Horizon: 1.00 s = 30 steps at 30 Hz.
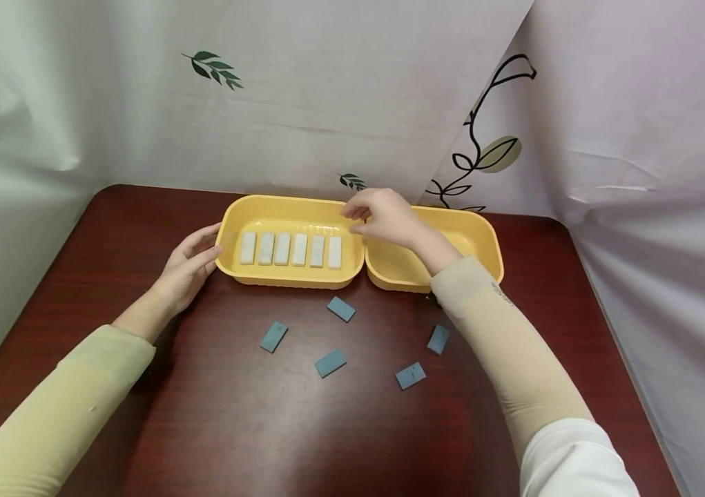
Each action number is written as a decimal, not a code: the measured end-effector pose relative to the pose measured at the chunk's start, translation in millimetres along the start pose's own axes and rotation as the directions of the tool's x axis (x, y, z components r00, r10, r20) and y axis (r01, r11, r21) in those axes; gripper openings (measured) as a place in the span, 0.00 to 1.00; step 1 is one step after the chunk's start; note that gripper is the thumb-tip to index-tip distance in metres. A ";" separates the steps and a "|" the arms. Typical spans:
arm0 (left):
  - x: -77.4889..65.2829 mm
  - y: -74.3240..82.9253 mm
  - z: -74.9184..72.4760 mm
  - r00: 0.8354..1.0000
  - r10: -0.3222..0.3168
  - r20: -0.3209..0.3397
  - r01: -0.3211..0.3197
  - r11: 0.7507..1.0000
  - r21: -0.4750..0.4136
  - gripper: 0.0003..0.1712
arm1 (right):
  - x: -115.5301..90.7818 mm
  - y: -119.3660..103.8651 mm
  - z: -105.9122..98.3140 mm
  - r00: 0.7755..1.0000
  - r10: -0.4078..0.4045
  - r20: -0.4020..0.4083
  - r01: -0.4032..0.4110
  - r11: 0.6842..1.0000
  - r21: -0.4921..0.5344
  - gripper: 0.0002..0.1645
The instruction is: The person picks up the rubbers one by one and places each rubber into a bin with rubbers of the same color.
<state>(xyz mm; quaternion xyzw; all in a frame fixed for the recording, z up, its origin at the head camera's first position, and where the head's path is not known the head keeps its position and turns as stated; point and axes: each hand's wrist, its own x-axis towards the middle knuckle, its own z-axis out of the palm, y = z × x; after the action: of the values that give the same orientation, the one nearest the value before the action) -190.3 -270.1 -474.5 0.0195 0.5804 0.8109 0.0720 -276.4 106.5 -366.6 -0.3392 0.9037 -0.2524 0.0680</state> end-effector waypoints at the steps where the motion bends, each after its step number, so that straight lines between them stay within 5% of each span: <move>1: -0.2 -0.1 0.0 1.000 0.000 0.001 0.000 1.000 0.001 0.22 | -4.4 1.2 -3.7 1.000 0.001 -0.019 -0.001 1.000 0.021 0.17; 12: -0.3 -1.1 -2.5 1.000 0.003 0.003 -0.003 1.000 -0.006 0.22 | -50.6 35.8 -38.5 0.968 0.098 -0.232 -0.056 0.982 0.179 0.16; 22: 0.3 -1.9 -1.1 1.000 0.017 0.012 -0.017 1.000 -0.018 0.22 | -106.2 83.5 -55.9 0.875 0.347 -0.337 -0.274 0.930 0.246 0.21; 30: -1.1 -0.2 -1.5 1.000 0.004 0.013 -0.004 1.000 -0.007 0.23 | -152.7 115.7 -51.6 0.818 0.427 -0.385 -0.353 0.902 0.250 0.29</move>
<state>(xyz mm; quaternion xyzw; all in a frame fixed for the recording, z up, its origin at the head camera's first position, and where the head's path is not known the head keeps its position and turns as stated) -189.4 -271.5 -475.1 0.0256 0.5772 0.8128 0.0744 -242.3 300.8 -387.6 -0.0752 0.9217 -0.3766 -0.0549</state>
